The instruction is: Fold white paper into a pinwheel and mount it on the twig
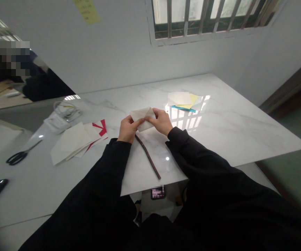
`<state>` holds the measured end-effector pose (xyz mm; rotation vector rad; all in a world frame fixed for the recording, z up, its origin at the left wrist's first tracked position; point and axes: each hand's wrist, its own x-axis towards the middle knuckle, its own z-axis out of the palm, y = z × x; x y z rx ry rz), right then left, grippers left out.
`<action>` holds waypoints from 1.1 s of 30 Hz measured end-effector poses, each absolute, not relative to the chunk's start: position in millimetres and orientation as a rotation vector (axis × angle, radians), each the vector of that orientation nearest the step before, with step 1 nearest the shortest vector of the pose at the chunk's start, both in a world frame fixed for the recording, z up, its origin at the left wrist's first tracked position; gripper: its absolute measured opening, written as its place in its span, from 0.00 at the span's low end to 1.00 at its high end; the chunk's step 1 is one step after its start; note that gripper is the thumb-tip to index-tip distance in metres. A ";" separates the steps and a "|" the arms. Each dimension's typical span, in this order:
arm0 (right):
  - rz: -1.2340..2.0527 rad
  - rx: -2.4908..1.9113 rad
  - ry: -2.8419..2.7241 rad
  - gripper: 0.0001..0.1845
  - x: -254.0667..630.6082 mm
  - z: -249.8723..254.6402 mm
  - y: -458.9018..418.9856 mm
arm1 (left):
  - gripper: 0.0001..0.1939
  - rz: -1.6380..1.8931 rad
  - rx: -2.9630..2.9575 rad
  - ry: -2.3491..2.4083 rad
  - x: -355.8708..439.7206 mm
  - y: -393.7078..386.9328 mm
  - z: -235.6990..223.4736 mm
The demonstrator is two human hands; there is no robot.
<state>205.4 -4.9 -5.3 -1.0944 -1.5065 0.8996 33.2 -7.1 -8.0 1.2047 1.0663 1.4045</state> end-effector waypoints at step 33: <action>1.596 -0.885 -0.821 0.16 218.2 9.3 -4.3 | 0.24 1.433 1.259 1.263 8.8 -6.8 17.7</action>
